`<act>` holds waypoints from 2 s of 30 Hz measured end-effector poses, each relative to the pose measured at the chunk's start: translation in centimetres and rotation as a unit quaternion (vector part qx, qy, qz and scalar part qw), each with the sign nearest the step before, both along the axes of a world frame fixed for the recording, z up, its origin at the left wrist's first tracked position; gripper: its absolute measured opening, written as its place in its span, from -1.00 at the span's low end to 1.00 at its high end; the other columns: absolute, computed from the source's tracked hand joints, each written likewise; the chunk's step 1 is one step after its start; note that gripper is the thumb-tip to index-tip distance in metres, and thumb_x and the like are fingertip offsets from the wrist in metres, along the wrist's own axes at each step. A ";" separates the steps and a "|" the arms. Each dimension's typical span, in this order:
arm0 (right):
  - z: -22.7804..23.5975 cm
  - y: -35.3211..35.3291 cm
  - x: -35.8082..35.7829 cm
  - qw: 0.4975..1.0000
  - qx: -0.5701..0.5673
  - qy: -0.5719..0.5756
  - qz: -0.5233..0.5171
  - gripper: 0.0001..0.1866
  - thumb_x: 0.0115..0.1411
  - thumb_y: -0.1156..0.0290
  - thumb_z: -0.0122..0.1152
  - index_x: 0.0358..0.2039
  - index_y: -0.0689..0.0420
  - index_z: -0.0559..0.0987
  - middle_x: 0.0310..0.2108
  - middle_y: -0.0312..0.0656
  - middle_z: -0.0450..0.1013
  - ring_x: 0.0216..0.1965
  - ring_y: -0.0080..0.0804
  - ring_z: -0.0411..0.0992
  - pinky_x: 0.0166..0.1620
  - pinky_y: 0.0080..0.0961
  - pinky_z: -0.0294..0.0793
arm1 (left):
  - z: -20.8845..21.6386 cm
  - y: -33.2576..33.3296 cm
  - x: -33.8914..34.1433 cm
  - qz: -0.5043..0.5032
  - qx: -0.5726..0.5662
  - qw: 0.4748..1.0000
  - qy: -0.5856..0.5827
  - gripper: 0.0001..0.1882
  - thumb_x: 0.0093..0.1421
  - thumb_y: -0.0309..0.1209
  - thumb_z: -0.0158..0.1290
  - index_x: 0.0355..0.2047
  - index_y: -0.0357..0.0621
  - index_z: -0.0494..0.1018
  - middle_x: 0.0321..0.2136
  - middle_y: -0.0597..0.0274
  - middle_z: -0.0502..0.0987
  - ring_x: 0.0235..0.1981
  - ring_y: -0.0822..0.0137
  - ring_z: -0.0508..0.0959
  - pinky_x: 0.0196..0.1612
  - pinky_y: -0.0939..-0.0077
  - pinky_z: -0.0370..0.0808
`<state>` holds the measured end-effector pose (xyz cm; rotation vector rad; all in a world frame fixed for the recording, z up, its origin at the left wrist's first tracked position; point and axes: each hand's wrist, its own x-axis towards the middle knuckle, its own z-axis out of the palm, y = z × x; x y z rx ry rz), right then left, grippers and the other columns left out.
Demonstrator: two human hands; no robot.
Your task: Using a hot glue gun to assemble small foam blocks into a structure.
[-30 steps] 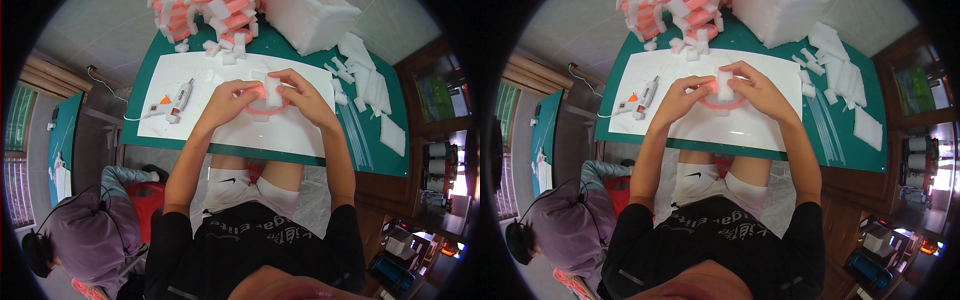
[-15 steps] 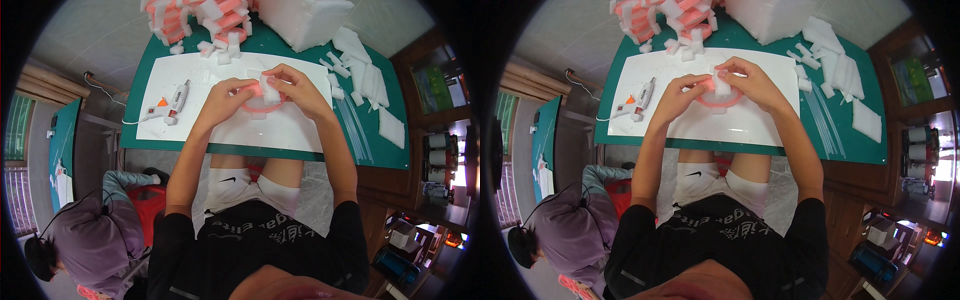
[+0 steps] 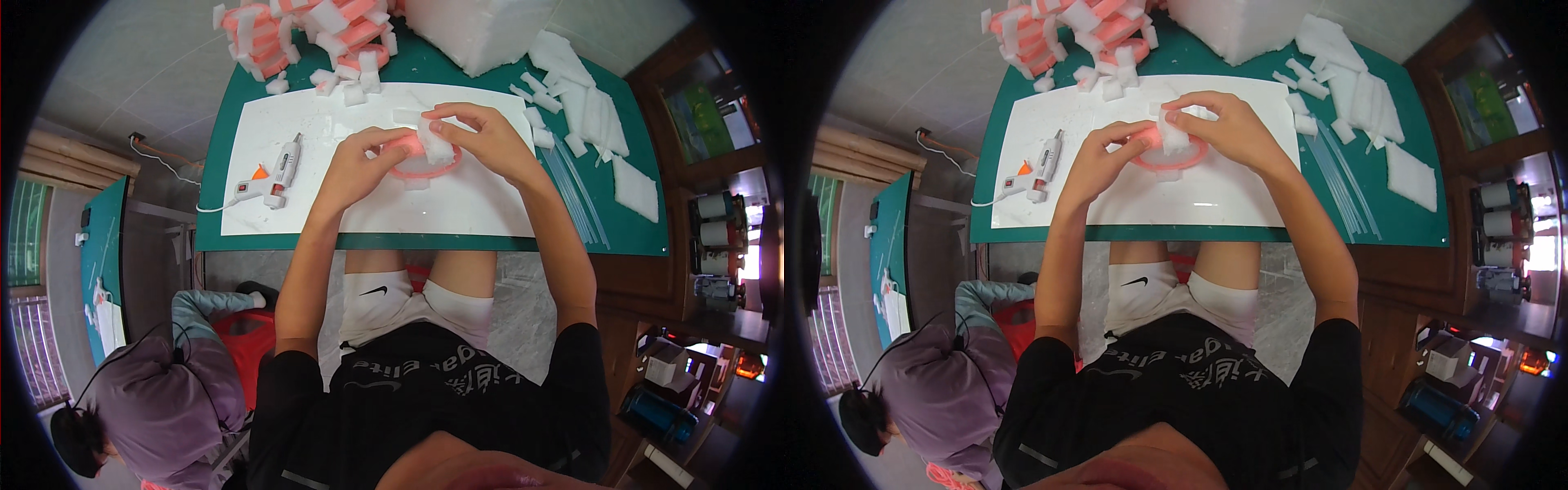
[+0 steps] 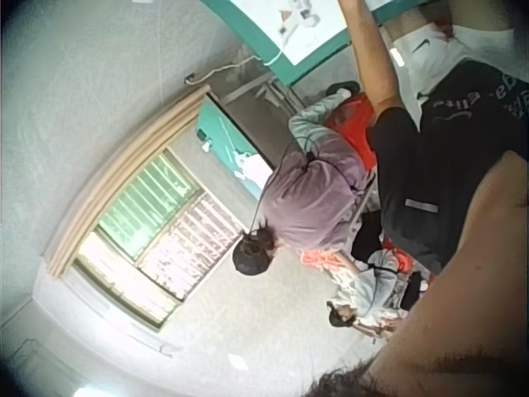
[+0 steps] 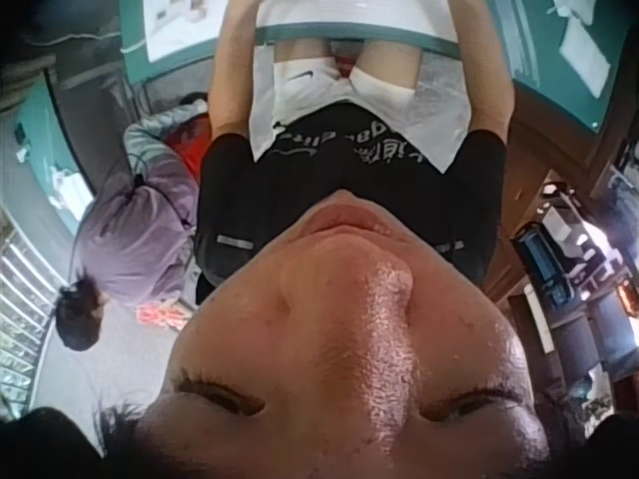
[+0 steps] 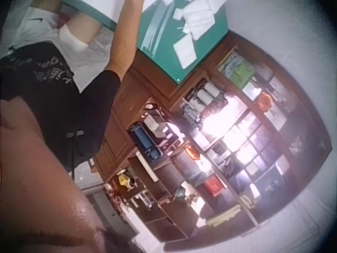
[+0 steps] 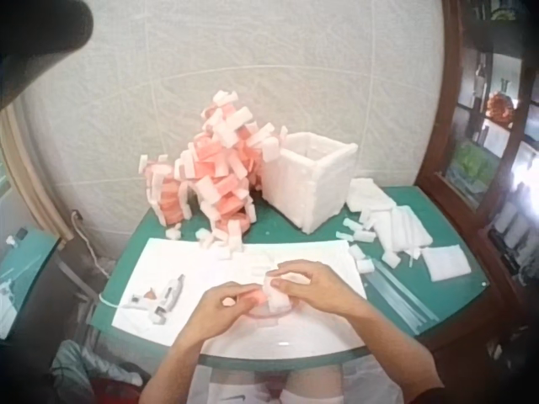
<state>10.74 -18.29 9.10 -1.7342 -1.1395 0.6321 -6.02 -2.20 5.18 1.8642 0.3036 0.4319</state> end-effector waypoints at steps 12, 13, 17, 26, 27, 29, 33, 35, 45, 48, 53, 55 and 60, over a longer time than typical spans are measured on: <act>0.1 0.4 0.4 1.000 -0.014 0.010 0.021 -0.64 0.23 0.21 0.23 -0.07 0.18 0.65 -0.10 -0.17 0.55 -0.10 -0.46 0.44 0.10 -0.45 0.36 | -0.4 0.7 -0.1 -0.029 0.010 0.999 0.019 -0.65 0.21 -0.33 0.16 -0.03 -0.22 0.58 -0.30 0.25 0.58 -0.28 0.47 0.47 -0.16 0.55 0.41; 0.2 0.6 0.4 0.999 -0.019 0.024 0.028 -0.64 0.22 0.21 0.24 -0.09 0.18 0.65 -0.13 -0.18 0.56 -0.12 -0.47 0.44 0.07 -0.45 0.37 | -0.4 0.7 -0.1 -0.015 -0.004 1.000 0.024 -0.65 0.19 -0.33 0.16 -0.04 -0.21 0.58 -0.31 0.20 0.60 -0.29 0.44 0.49 -0.16 0.54 0.43; 0.7 0.8 0.7 0.999 -0.023 0.046 0.017 -0.63 0.19 0.18 0.27 -0.11 0.16 0.66 -0.18 -0.18 0.56 -0.14 -0.46 0.44 0.00 -0.47 0.40 | 0.3 0.2 -0.1 0.009 -0.068 0.996 0.053 -0.64 0.20 -0.31 0.17 -0.05 -0.24 0.59 -0.32 0.19 0.60 -0.30 0.43 0.50 -0.19 0.54 0.46; 1.5 1.5 0.8 0.997 -0.059 0.033 0.047 -0.56 0.10 0.02 0.33 -0.13 0.05 0.69 -0.23 -0.16 0.51 -0.33 -0.46 0.46 -0.13 -0.55 0.40 | -0.2 0.8 -0.3 0.028 -0.115 0.990 0.076 -0.60 0.22 -0.35 0.14 0.05 -0.23 0.52 -0.25 0.29 0.59 -0.24 0.48 0.54 -0.13 0.49 0.49; 1.4 1.6 0.9 0.997 -0.062 0.016 0.053 -0.56 0.10 0.01 0.33 -0.13 0.05 0.69 -0.24 -0.17 0.51 -0.34 -0.45 0.46 -0.13 -0.55 0.40 | -0.1 0.8 -0.3 0.026 -0.113 0.990 0.078 -0.60 0.22 -0.35 0.14 0.05 -0.23 0.52 -0.25 0.29 0.59 -0.24 0.48 0.54 -0.13 0.49 0.49; 1.4 1.4 0.9 0.997 -0.059 0.014 0.049 -0.56 0.09 0.01 0.33 -0.13 0.05 0.69 -0.25 -0.17 0.51 -0.34 -0.45 0.46 -0.14 -0.54 0.40 | 0.0 0.8 -0.3 0.024 -0.110 0.990 0.078 -0.60 0.22 -0.35 0.13 0.05 -0.22 0.52 -0.21 0.26 0.60 -0.22 0.45 0.56 -0.09 0.47 0.50; 1.3 1.2 1.0 0.997 -0.060 -0.002 0.050 -0.53 0.09 -0.02 0.33 -0.11 0.04 0.69 -0.21 -0.11 0.54 -0.27 -0.39 0.50 -0.13 -0.51 0.43 | -0.1 0.7 -0.1 0.021 -0.110 0.990 0.084 -0.60 0.23 -0.36 0.13 0.06 -0.23 0.51 -0.18 0.24 0.60 -0.21 0.43 0.57 -0.09 0.47 0.51; 1.0 1.3 0.8 0.997 -0.064 -0.016 0.047 -0.52 0.09 -0.02 0.32 -0.08 0.03 0.68 -0.16 -0.07 0.55 -0.22 -0.35 0.51 -0.10 -0.50 0.43 | -0.3 1.0 -0.2 0.030 -0.116 0.989 0.083 -0.59 0.22 -0.37 0.13 0.06 -0.24 0.51 -0.15 0.22 0.60 -0.19 0.42 0.58 -0.09 0.47 0.51; 1.2 2.4 1.8 0.989 -0.102 0.021 0.104 -0.51 0.06 -0.04 0.32 -0.12 0.05 0.71 -0.07 -0.02 0.56 -0.05 -0.19 0.49 0.07 -0.41 0.38 | -0.3 1.4 -0.4 0.014 -0.145 0.987 0.060 -0.61 0.21 -0.43 0.10 0.05 -0.30 0.50 -0.14 0.15 0.59 -0.16 0.38 0.59 -0.09 0.45 0.55; 1.2 2.5 2.3 0.985 -0.133 0.035 0.102 -0.47 0.05 -0.06 0.33 -0.10 0.06 0.70 0.05 0.00 0.49 0.14 -0.07 0.37 0.20 -0.23 0.26 | -0.3 1.4 -0.4 0.025 -0.133 0.989 0.066 -0.61 0.21 -0.43 0.09 0.05 -0.30 0.50 -0.14 0.16 0.59 -0.16 0.38 0.59 -0.09 0.44 0.55; 2.6 2.8 3.0 0.969 -0.227 0.049 0.090 -0.32 0.01 -0.16 0.33 0.05 0.02 0.61 0.25 0.04 0.29 0.35 0.07 0.08 0.29 0.11 0.02 | 0.1 1.1 -0.3 0.023 -0.133 0.988 0.075 -0.60 0.21 -0.40 0.10 0.05 -0.29 0.51 -0.15 0.18 0.60 -0.17 0.39 0.59 -0.08 0.44 0.55; 3.0 2.9 3.0 0.963 -0.246 0.053 0.096 -0.27 0.01 -0.19 0.33 0.10 0.00 0.57 0.30 0.05 0.23 0.39 0.10 0.01 0.29 0.19 -0.03 | 0.4 0.9 -0.3 0.031 -0.124 0.989 0.075 -0.59 0.20 -0.39 0.11 0.05 -0.27 0.51 -0.15 0.18 0.60 -0.18 0.40 0.59 -0.09 0.45 0.54; 2.7 3.0 2.9 0.962 -0.247 0.057 0.102 -0.30 0.05 -0.17 0.33 0.11 0.02 0.57 0.24 0.04 0.31 0.33 0.03 0.13 0.29 0.11 0.05 | 0.4 0.5 -0.1 0.049 -0.126 0.987 0.087 -0.61 0.19 -0.36 0.13 0.02 -0.23 0.54 -0.22 0.23 0.61 -0.25 0.46 0.56 -0.17 0.53 0.51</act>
